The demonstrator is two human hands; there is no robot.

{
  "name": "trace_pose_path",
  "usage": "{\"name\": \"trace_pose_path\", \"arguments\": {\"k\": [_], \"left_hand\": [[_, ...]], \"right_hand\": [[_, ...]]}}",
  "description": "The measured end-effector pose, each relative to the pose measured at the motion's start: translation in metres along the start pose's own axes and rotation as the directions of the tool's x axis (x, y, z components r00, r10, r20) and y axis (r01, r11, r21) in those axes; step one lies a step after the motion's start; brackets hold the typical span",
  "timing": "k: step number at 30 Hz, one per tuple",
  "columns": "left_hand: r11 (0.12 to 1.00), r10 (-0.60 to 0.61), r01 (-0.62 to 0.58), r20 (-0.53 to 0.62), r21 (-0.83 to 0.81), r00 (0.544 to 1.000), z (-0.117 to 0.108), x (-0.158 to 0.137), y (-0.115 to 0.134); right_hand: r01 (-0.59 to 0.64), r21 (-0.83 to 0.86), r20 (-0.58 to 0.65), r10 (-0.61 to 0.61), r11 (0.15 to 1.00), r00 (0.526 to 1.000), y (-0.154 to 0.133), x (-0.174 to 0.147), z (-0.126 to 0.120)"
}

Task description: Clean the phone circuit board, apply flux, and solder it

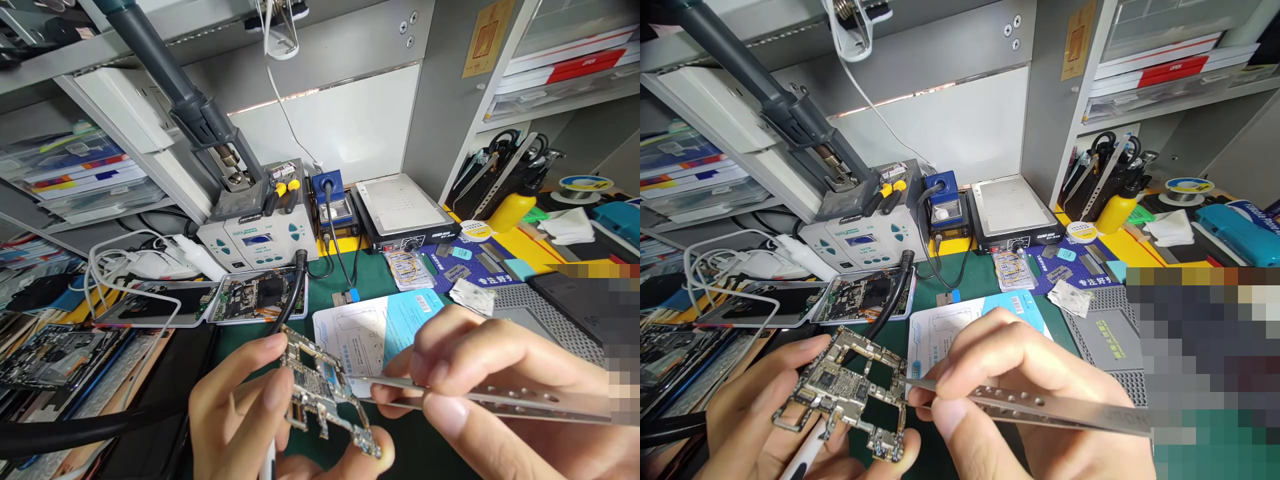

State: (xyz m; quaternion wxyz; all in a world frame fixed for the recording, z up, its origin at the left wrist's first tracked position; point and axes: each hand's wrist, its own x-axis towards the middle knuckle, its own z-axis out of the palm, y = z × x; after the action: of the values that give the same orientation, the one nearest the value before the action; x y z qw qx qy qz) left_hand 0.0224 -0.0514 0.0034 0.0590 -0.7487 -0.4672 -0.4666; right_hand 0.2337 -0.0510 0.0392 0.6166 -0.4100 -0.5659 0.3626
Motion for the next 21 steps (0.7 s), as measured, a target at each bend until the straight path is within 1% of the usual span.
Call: {"name": "trace_pose_path", "arguments": {"k": [3,6,10,12,14,15,18,20,21], "left_hand": [[1.0,-0.001,0.001,0.006,-0.012,1.0,0.001,-0.001,0.002],[1.0,-0.009,0.01,0.013,-0.018,1.0,0.0,-0.001,-0.001],[0.995,0.095,-0.095,-0.017,0.022,0.995,-0.004,-0.001,-0.011],[0.999,0.049,-0.048,-0.039,0.019,0.998,-0.004,-0.002,-0.012],[0.999,-0.049,0.048,-0.078,-0.011,0.996,-0.003,-0.003,-0.007],[0.996,-0.086,0.083,-0.105,-0.033,0.991,-0.002,-0.003,-0.003],[0.982,-0.178,0.166,-0.139,-0.093,0.974,0.004,-0.003,0.011],[0.971,-0.221,0.201,-0.164,-0.125,0.961,0.008,0.0,0.018],[0.974,-0.214,0.195,-0.181,-0.117,0.96,0.011,0.001,0.021]], "right_hand": [[-0.04,-0.009,-0.019,0.039,0.999,0.999,-0.001,0.002,0.0],[-0.018,-0.024,-0.039,0.017,1.0,0.999,-0.002,0.004,-0.001],[0.018,0.008,0.002,-0.018,1.0,1.0,-0.003,0.005,-0.004],[0.017,0.014,-0.015,-0.017,1.0,1.0,-0.004,0.006,-0.004],[0.029,0.019,-0.047,-0.028,0.999,0.999,-0.005,0.008,-0.002],[0.028,0.019,-0.044,-0.027,0.999,0.999,-0.006,0.008,-0.001],[0.024,0.036,-0.026,-0.023,0.999,0.999,-0.004,0.007,0.002],[0.023,0.059,-0.042,-0.021,0.998,0.999,-0.001,0.004,0.003],[0.024,0.065,-0.055,-0.021,0.998,0.998,0.0,0.002,0.003]]}}
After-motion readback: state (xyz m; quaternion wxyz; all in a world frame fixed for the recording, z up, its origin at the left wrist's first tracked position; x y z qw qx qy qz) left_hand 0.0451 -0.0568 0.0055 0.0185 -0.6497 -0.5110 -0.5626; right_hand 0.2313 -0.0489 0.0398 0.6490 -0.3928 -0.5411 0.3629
